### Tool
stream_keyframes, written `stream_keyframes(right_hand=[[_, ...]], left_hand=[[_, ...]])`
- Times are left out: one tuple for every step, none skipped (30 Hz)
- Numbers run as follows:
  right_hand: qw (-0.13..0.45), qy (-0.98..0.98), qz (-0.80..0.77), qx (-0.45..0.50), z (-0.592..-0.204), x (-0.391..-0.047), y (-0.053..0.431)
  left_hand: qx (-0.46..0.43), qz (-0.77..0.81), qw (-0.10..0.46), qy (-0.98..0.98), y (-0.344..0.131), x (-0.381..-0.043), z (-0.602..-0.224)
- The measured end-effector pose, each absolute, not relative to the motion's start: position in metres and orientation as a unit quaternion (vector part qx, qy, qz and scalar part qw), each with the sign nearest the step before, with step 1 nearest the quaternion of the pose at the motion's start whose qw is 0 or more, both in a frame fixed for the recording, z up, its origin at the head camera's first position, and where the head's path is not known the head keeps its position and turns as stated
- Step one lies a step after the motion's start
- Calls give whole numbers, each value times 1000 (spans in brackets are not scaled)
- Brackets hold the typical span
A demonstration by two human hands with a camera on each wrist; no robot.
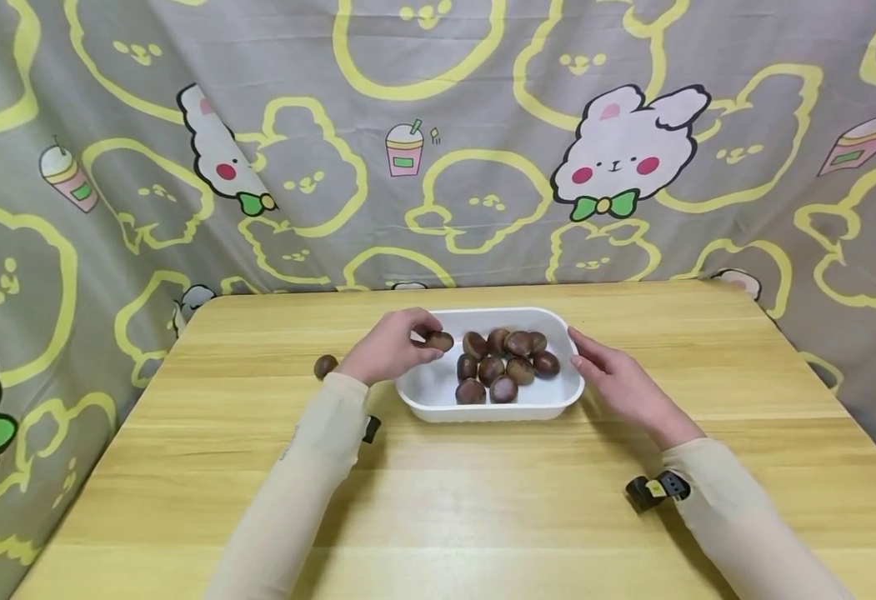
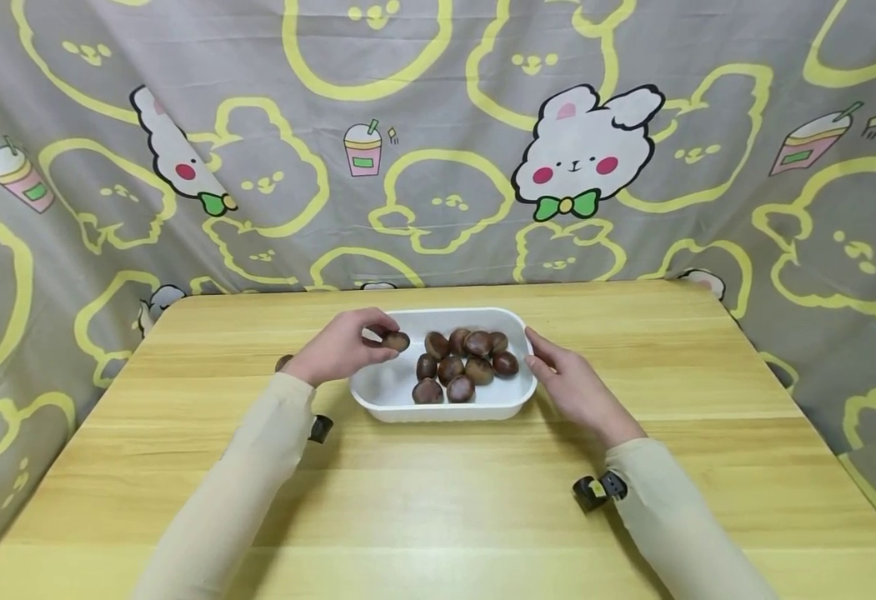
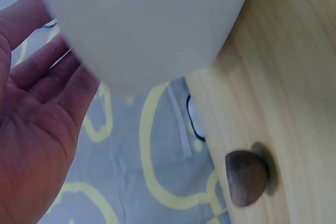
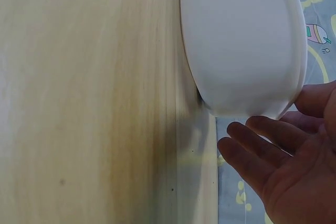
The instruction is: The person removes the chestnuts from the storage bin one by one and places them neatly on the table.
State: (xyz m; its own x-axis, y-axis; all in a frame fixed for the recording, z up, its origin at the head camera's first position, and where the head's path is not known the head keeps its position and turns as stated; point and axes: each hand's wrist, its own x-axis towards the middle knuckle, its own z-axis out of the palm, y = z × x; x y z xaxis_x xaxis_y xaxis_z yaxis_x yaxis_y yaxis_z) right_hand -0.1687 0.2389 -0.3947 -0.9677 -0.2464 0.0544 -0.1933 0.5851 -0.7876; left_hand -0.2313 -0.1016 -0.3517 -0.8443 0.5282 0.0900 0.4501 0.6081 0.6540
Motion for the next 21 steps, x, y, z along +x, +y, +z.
stream_keyframes(right_hand=[[30, 890, -438, -123, -395, -169, 239], [30, 890, -438, -123, -394, -169, 239], [31, 890, -438, -122, -395, -169, 240], [30, 890, -438, -122, -395, -169, 240], [31, 891, -437, -121, -395, -169, 240], [31, 891, -436, -121, -395, -169, 240], [31, 892, -434, -121, -395, -169, 240], [31, 893, -433, -120, -395, -169, 240], [30, 893, -432, -120, -395, -169, 240], [30, 894, -431, -120, -394, -169, 239], [29, 894, -430, -120, -394, -169, 239], [28, 895, -430, -120, -394, -169, 239], [28, 895, -430, -120, -394, -169, 239], [28, 894, -430, -120, -394, -169, 239], [29, 894, -430, -120, -395, -169, 239], [29, 895, -430, -120, -395, -169, 239], [30, 894, -430, -120, -395, -169, 239], [31, 894, -431, -120, -395, -169, 239], [30, 894, -430, -120, -395, -169, 239], [30, 894, -430, -119, -395, -168, 239], [30, 895, -430, -119, -394, -168, 240]], left_hand=[[273, 352, 53, 894, -104, -230, -351], [270, 356, 50, 893, -107, -229, -350], [266, 360, 47, 893, -110, -228, -349], [260, 365, 45, 893, -113, -226, -348], [254, 370, 45, 892, -117, -225, -347], [248, 376, 45, 891, -120, -223, -347], [243, 384, 46, 889, -124, -222, -346], [236, 392, 45, 888, -128, -221, -346], [231, 399, 44, 886, -132, -220, -346], [226, 405, 42, 885, -135, -219, -346], [223, 411, 40, 883, -139, -218, -347], [220, 415, 38, 882, -143, -218, -347], [214, 420, 38, 881, -147, -217, -347], [207, 426, 39, 880, -150, -216, -347], [203, 429, 39, 879, -153, -216, -347], [197, 432, 39, 879, -156, -215, -347], [192, 433, 39, 880, -160, -215, -346], [184, 433, 40, 882, -163, -215, -346], [179, 435, 40, 882, -166, -214, -345], [173, 433, 38, 884, -169, -214, -344], [167, 429, 36, 887, -173, -214, -343]])
